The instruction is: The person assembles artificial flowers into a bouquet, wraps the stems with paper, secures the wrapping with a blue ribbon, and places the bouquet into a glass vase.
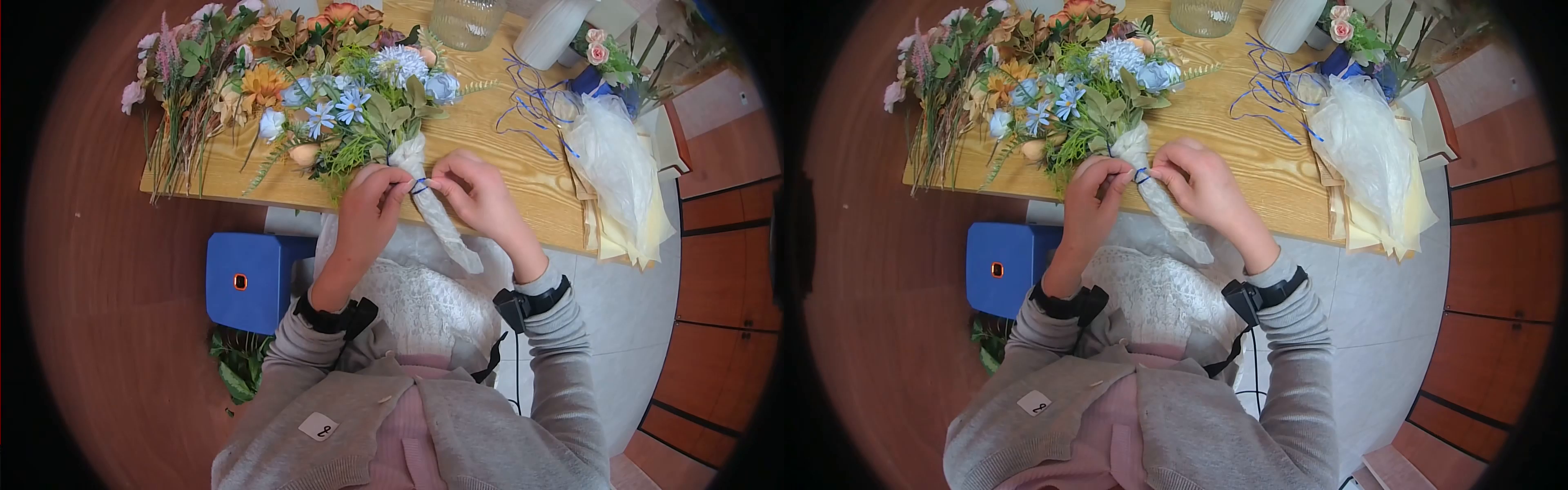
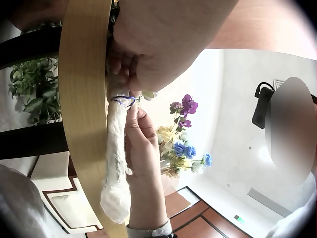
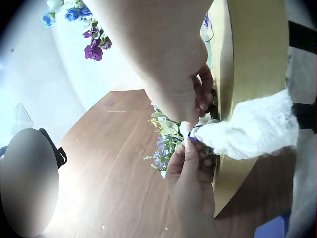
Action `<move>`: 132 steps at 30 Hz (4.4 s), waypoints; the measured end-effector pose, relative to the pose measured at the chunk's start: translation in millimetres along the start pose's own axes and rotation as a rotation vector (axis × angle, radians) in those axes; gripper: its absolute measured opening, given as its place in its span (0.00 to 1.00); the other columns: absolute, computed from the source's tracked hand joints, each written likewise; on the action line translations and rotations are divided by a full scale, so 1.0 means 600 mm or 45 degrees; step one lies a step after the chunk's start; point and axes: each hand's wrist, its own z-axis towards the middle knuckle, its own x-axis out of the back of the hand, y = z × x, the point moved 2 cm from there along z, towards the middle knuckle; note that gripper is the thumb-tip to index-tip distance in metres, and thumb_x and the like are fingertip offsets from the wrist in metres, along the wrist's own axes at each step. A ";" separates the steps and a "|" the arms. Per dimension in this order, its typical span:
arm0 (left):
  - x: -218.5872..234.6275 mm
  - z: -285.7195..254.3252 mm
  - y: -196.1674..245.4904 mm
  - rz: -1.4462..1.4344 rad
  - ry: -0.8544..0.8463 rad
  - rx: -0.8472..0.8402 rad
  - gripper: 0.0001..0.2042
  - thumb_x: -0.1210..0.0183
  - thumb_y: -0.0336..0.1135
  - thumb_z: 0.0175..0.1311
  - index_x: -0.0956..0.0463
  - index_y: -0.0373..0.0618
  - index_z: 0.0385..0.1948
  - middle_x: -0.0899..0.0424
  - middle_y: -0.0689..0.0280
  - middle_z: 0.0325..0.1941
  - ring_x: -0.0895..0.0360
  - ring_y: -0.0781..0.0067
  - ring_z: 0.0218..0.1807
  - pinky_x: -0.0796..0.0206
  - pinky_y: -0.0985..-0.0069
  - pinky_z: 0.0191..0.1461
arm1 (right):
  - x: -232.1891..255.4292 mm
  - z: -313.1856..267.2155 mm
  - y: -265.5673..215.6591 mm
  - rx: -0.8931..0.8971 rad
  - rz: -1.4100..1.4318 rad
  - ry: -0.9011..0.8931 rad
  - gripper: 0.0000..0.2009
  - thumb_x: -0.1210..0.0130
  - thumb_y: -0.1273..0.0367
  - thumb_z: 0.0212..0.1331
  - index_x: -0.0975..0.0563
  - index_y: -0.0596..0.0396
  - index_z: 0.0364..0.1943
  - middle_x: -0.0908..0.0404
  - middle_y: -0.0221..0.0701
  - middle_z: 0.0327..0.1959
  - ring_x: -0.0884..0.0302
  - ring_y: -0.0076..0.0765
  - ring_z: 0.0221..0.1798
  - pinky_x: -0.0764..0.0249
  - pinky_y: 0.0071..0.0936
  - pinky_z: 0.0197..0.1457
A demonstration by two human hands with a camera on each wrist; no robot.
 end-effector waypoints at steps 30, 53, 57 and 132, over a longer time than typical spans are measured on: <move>0.018 -0.005 -0.016 0.336 0.070 -0.234 0.02 0.41 0.24 0.53 0.24 0.38 0.26 0.30 0.60 0.23 0.31 0.62 0.25 0.40 0.72 0.28 | -0.021 0.002 -0.003 -0.260 0.605 -0.054 0.07 0.50 0.71 0.62 0.29 0.60 0.30 0.22 0.37 0.28 0.30 0.29 0.25 0.31 0.24 0.33; 0.009 -0.007 0.078 -0.012 0.258 -0.496 0.13 0.43 0.20 0.54 0.25 0.41 0.42 0.21 0.60 0.39 0.25 0.62 0.39 0.34 0.71 0.44 | -0.017 -0.009 -0.029 0.128 -0.003 -0.012 0.05 0.47 0.74 0.56 0.25 0.59 0.35 0.23 0.42 0.29 0.25 0.49 0.34 0.29 0.34 0.37; 0.015 -0.013 0.050 -0.185 0.462 -0.439 0.12 0.46 0.20 0.57 0.27 0.40 0.43 0.22 0.57 0.42 0.25 0.61 0.42 0.33 0.70 0.46 | -0.018 -0.009 -0.007 0.015 0.199 -0.060 0.03 0.50 0.77 0.57 0.27 0.59 0.35 0.23 0.40 0.29 0.24 0.44 0.33 0.29 0.31 0.38; -0.008 0.007 0.001 0.213 -0.062 -0.197 0.02 0.46 0.27 0.58 0.29 0.41 0.31 0.29 0.59 0.31 0.30 0.54 0.35 0.40 0.65 0.39 | -0.021 -0.032 -0.028 0.388 -0.381 0.231 0.08 0.38 0.72 0.46 0.23 0.53 0.31 0.24 0.30 0.31 0.26 0.40 0.33 0.33 0.34 0.37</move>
